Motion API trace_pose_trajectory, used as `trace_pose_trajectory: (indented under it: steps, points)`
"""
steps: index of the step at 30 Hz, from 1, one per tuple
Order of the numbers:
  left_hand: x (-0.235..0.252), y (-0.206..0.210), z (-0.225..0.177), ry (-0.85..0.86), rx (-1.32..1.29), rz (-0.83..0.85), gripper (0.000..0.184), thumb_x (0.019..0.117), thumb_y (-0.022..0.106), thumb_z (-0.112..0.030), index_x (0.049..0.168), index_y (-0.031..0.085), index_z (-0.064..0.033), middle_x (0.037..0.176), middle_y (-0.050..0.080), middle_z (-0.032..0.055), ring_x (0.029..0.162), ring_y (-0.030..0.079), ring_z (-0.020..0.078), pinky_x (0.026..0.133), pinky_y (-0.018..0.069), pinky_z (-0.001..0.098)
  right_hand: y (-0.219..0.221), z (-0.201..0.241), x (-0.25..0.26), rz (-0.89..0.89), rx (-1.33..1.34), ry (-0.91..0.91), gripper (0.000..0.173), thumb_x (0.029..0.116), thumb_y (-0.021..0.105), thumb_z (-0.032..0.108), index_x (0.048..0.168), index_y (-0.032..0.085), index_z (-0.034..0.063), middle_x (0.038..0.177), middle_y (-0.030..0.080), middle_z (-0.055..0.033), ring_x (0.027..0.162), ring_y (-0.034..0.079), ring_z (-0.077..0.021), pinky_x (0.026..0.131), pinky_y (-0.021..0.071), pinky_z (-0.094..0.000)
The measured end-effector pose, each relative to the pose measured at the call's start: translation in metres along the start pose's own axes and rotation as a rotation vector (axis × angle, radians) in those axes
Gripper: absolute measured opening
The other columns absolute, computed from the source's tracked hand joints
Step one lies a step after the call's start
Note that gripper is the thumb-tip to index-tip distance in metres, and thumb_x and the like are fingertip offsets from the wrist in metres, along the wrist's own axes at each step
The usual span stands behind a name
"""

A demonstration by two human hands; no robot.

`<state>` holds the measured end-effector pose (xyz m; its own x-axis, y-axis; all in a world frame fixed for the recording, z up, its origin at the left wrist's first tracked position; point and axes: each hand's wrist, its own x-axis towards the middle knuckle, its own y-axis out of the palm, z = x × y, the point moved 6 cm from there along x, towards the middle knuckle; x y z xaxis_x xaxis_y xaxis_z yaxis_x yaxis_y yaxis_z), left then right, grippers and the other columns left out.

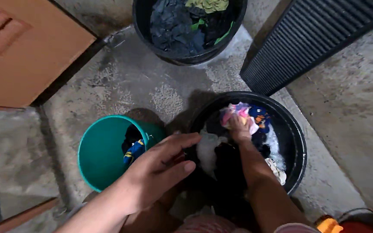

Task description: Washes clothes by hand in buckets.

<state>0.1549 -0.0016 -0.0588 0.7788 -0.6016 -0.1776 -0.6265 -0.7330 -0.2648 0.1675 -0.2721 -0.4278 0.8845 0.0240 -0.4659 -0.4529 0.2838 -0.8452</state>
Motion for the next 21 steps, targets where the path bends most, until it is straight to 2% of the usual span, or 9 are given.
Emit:
trace_pose_trajectory:
  steps: [3, 5, 7, 10, 12, 14, 17, 19, 21]
  points:
    - [-0.001, 0.001, 0.001, -0.025, -0.018, 0.008, 0.051, 0.1047, 0.055, -0.042, 0.146, 0.057, -0.0127, 0.143, 0.06, 0.0041, 0.129, 0.059, 0.0192, 0.108, 0.0515, 0.0368, 0.002, -0.016, 0.0, -0.155, 0.045, 0.217, 0.063, 0.1013, 0.058, 0.038, 0.158, 0.042, 0.017, 0.169, 0.027, -0.0148, 0.158, 0.016, -0.0373, 0.12, 0.0033, -0.0754]
    - [-0.001, 0.008, -0.001, -0.038, -0.049, 0.031, 0.051, 0.1044, 0.056, -0.041, 0.145, 0.057, -0.0121, 0.144, 0.059, 0.004, 0.127, 0.06, 0.0186, 0.106, 0.0527, 0.0355, 0.012, 0.017, -0.005, -0.082, 0.124, 0.232, 0.068, 0.1021, 0.055, 0.045, 0.16, 0.038, 0.013, 0.167, 0.023, -0.025, 0.155, 0.015, -0.049, 0.115, 0.012, -0.0809]
    - [0.0, 0.014, -0.004, -0.031, -0.032, 0.052, 0.051, 0.1044, 0.056, -0.042, 0.146, 0.058, -0.0121, 0.143, 0.059, 0.003, 0.125, 0.06, 0.016, 0.104, 0.054, 0.0322, 0.023, 0.056, -0.008, 0.042, 0.108, 0.148, 0.057, 0.1036, 0.052, 0.036, 0.156, 0.045, 0.015, 0.163, 0.032, -0.0269, 0.15, 0.028, -0.0504, 0.112, 0.0278, -0.075]
    - [0.002, 0.016, -0.005, -0.043, 0.004, 0.046, 0.05, 0.1039, 0.057, -0.041, 0.144, 0.059, -0.0125, 0.141, 0.061, 0.003, 0.125, 0.061, 0.0146, 0.103, 0.0545, 0.0309, 0.021, 0.105, -0.012, 0.218, 0.244, 0.008, 0.041, 0.1038, 0.053, 0.021, 0.143, 0.059, 0.0093, 0.15, 0.05, -0.0258, 0.142, 0.044, -0.0454, 0.115, 0.0372, -0.0635]
    - [0.001, 0.015, -0.005, -0.054, 0.03, 0.014, 0.047, 0.1034, 0.058, -0.04, 0.142, 0.061, -0.0138, 0.137, 0.064, 0.0017, 0.123, 0.062, 0.0133, 0.103, 0.0543, 0.0309, 0.022, 0.125, -0.016, 0.332, 0.505, -0.05, 0.041, 0.1004, 0.061, 0.016, 0.139, 0.06, 0.0019, 0.143, 0.057, -0.0249, 0.136, 0.052, -0.0398, 0.115, 0.0407, -0.0563]
    - [0.001, 0.012, -0.006, -0.051, 0.019, -0.017, 0.043, 0.1032, 0.058, -0.039, 0.139, 0.063, -0.0168, 0.134, 0.066, 0.0001, 0.122, 0.062, 0.0138, 0.103, 0.0539, 0.0319, 0.018, 0.129, -0.022, 0.389, 0.796, -0.039, 0.044, 0.0939, 0.07, 0.014, 0.135, 0.061, 0.0001, 0.136, 0.062, -0.0228, 0.127, 0.06, -0.0333, 0.109, 0.0477, -0.0515]
    - [-0.001, 0.009, -0.007, -0.042, -0.038, -0.044, 0.039, 0.1031, 0.06, -0.037, 0.137, 0.065, -0.0172, 0.128, 0.068, -0.0011, 0.116, 0.065, 0.0117, 0.099, 0.0558, 0.0302, -0.024, 0.118, -0.049, 0.403, 1.195, 0.054, 0.04, 0.0918, 0.07, 0.008, 0.129, 0.058, -0.0008, 0.119, 0.066, -0.0185, 0.102, 0.068, -0.0248, 0.089, 0.0586, -0.0445]
    - [-0.002, 0.008, -0.008, -0.032, -0.059, -0.049, 0.039, 0.1031, 0.06, -0.037, 0.136, 0.065, -0.0169, 0.127, 0.068, -0.001, 0.115, 0.065, 0.0114, 0.098, 0.0565, 0.0294, -0.061, 0.091, -0.057, 0.353, 1.297, 0.05, 0.035, 0.0947, 0.067, 0.006, 0.128, 0.057, -0.0023, 0.112, 0.068, -0.0175, 0.093, 0.069, -0.0227, 0.083, 0.0594, -0.0431]
    - [-0.004, 0.009, -0.008, -0.044, -0.059, -0.049, 0.039, 0.103, 0.06, -0.039, 0.136, 0.066, -0.0181, 0.128, 0.068, -0.0016, 0.115, 0.065, 0.0111, 0.098, 0.0564, 0.0294, -0.077, 0.045, -0.048, 0.154, 1.224, 0.066, 0.027, 0.0954, 0.067, 0.006, 0.121, 0.06, -0.0001, 0.107, 0.07, -0.0149, 0.092, 0.068, -0.0213, 0.082, 0.0589, -0.0431]
